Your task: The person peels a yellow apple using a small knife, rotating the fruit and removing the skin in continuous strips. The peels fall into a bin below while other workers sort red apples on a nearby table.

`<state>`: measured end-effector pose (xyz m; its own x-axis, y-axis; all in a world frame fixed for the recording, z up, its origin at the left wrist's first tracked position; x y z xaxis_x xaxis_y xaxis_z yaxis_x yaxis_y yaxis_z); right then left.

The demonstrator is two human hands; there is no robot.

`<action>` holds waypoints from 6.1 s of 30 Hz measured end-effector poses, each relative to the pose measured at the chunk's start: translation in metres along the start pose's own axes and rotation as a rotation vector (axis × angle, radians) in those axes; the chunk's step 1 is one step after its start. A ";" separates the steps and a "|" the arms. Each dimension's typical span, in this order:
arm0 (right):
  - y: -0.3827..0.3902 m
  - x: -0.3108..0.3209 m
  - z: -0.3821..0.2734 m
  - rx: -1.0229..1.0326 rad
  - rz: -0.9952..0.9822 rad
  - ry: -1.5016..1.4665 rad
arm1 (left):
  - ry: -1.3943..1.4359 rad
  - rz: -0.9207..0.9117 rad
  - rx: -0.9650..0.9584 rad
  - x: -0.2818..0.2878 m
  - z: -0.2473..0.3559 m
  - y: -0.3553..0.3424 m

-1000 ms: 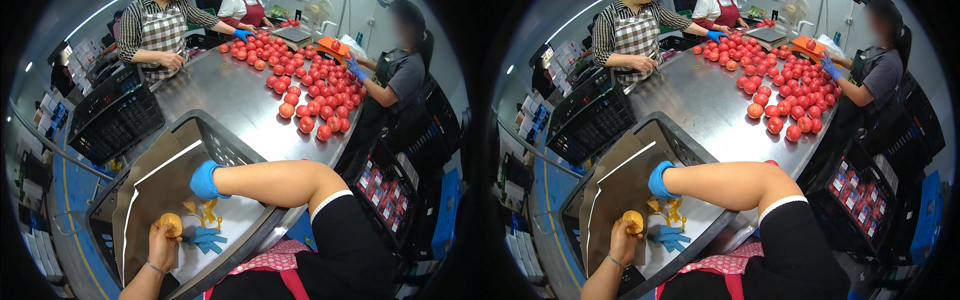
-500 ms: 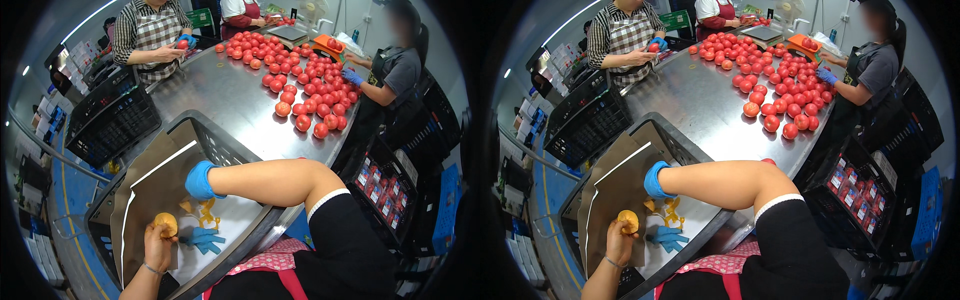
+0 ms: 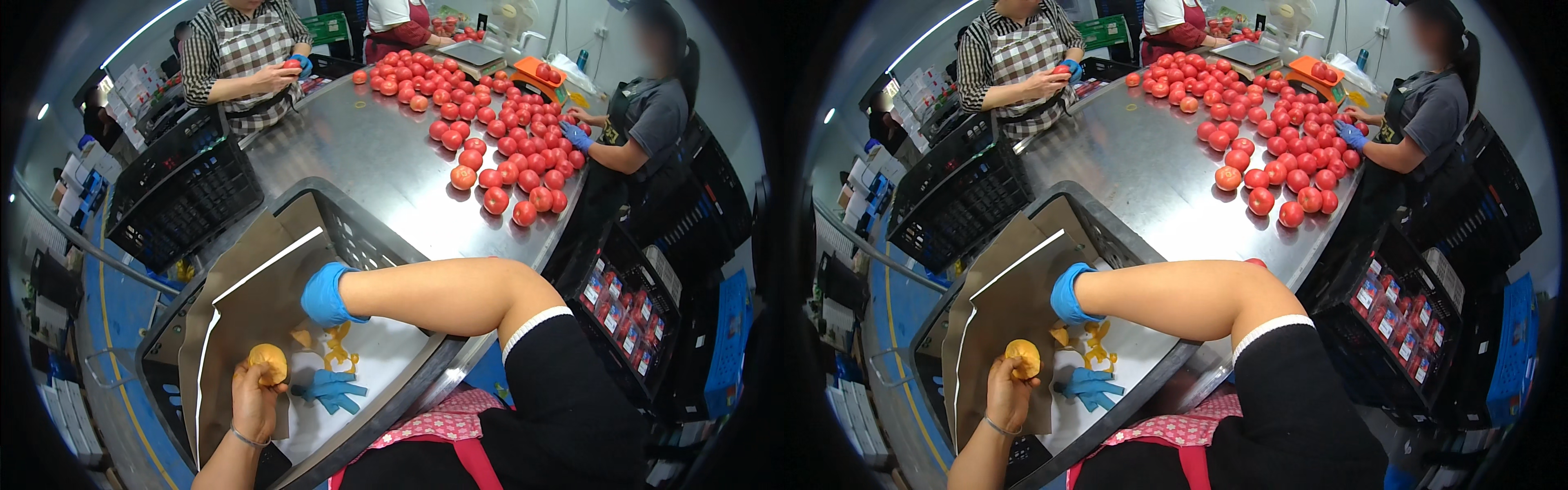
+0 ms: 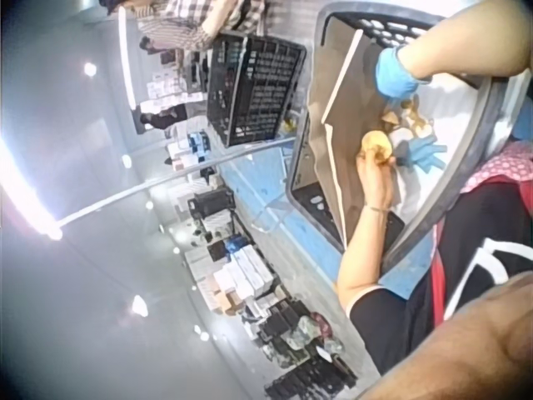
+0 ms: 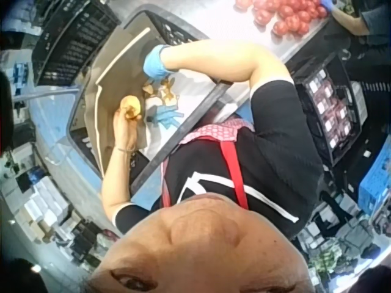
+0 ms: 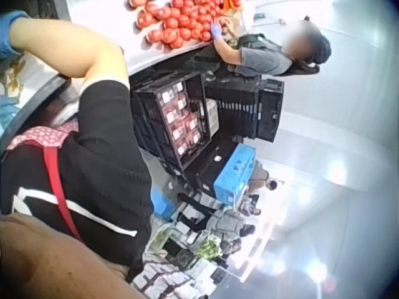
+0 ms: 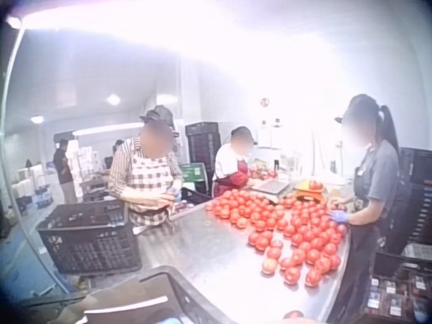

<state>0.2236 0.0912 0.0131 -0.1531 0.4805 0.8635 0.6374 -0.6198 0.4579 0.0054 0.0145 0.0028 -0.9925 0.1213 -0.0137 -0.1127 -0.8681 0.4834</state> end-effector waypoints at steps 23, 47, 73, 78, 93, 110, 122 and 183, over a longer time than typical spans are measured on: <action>0.007 0.006 -0.004 -0.096 -0.007 -0.070 | -0.005 0.049 -0.010 0.004 0.012 0.003; 0.009 -0.003 -0.006 -0.115 0.287 0.154 | -0.007 0.213 -0.206 0.029 0.024 -0.016; -0.014 -0.010 -0.008 -0.063 0.198 -0.538 | -0.101 0.249 -0.116 0.036 0.036 -0.014; -0.020 -0.016 -0.024 -0.142 0.249 -1.134 | -0.215 0.207 -0.079 0.042 0.025 -0.014; -0.023 -0.036 -0.041 -0.311 0.244 -1.300 | -0.145 0.232 -0.196 0.023 -0.003 -0.045; -0.008 -0.004 -0.046 -0.376 0.014 -1.093 | -0.343 0.419 -0.205 0.022 -0.009 -0.041; 0.011 0.016 -0.025 -0.342 0.010 -0.893 | -0.320 0.327 -0.398 0.025 -0.016 -0.040; 0.012 0.008 -0.033 -0.480 -0.172 -0.898 | -0.508 0.200 0.067 0.024 -0.016 -0.029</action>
<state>0.2049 0.0666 0.0321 0.5323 0.7501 0.3924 0.2616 -0.5866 0.7664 -0.0163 0.0344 -0.0256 -0.8450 0.1885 0.5004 0.0956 -0.8675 0.4881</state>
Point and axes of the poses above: each hand's wrist, its own y-axis away from the middle knuckle, its own x-axis out of the back of the hand, z = x × y, the point moved 1 cm from there along -y, towards the middle knuckle, and after that the axes turned 10 degrees about -y, right-handed, at the moved point
